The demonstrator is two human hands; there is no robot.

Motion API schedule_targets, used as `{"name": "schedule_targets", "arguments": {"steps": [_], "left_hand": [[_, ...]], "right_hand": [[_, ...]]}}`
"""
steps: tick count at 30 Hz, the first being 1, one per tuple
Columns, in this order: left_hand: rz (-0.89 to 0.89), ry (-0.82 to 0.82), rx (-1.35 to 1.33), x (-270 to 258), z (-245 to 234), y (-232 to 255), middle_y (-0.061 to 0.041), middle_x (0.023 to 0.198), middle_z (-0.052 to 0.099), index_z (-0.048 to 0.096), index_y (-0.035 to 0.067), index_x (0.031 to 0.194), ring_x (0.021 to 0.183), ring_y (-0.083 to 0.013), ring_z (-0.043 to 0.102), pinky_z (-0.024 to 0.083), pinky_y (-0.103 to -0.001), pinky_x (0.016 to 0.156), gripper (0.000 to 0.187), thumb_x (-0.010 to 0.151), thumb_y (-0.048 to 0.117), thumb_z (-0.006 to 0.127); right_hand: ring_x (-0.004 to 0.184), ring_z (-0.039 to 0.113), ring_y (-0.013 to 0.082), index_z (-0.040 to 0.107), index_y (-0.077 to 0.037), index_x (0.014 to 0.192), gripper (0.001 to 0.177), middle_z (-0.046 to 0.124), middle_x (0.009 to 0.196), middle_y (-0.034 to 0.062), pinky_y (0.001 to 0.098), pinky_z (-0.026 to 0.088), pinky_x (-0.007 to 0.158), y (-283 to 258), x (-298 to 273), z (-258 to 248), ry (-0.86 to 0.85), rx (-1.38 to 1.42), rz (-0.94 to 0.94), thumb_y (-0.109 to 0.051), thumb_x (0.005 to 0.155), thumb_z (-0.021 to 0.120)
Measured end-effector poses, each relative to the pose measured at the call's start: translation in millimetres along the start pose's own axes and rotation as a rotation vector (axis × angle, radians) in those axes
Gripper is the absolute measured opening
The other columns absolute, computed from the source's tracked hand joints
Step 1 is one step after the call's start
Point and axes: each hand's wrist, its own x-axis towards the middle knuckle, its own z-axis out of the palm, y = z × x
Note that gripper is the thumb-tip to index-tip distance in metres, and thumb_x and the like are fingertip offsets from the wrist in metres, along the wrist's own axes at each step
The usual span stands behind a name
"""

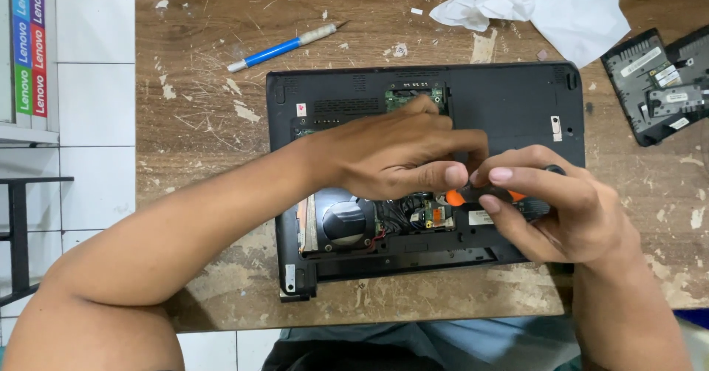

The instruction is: The person uses a screwdriver to remove screws from the back panel of a disassembled laptop. They carefully unscrew multiple fasteners around the motherboard and fan area, placing the screws aside on the workbench.

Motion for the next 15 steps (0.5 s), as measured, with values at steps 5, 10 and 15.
{"name": "schedule_targets", "arguments": {"steps": [5, 10, 15], "left_hand": [[-0.008, 0.026, -0.070, 0.8, 0.7, -3.9, 0.000, 0.103, 0.072, 0.058, 0.018, 0.116, 0.087, -0.0153, 0.062, 0.032, -0.040, 0.096, 0.081, 0.105, 0.076, 0.002], [-0.013, -0.001, 0.006, 1.0, 1.8, -2.5, -0.001, 0.091, 0.074, 0.058, 0.017, 0.114, 0.075, -0.0164, 0.056, 0.035, -0.041, 0.096, 0.078, 0.104, 0.073, 0.005], [-0.011, 0.007, 0.021, 0.9, 3.5, -4.7, -0.001, 0.088, 0.069, 0.059, 0.016, 0.113, 0.076, -0.0158, 0.055, 0.035, -0.041, 0.096, 0.078, 0.105, 0.072, 0.005]], "right_hand": [[0.099, 0.082, 0.0288, 0.051, -0.001, 0.138, 0.042, 0.072, 0.113, 0.0276, 0.0330, 0.072, 0.084, -4.3, -0.2, 0.7, -0.002, 0.009, 0.045, 0.001, 0.102, 0.072], [0.097, 0.077, 0.0312, 0.047, 0.000, 0.138, 0.042, 0.073, 0.111, 0.0264, 0.0373, 0.070, 0.085, -2.7, 2.2, 1.1, -0.019, -0.064, -0.022, 0.002, 0.103, 0.071], [0.096, 0.077, 0.0358, 0.048, 0.002, 0.137, 0.041, 0.071, 0.113, 0.0224, 0.0408, 0.068, 0.079, -4.1, 3.1, 2.5, -0.046, -0.104, -0.080, 0.003, 0.104, 0.071]]}}
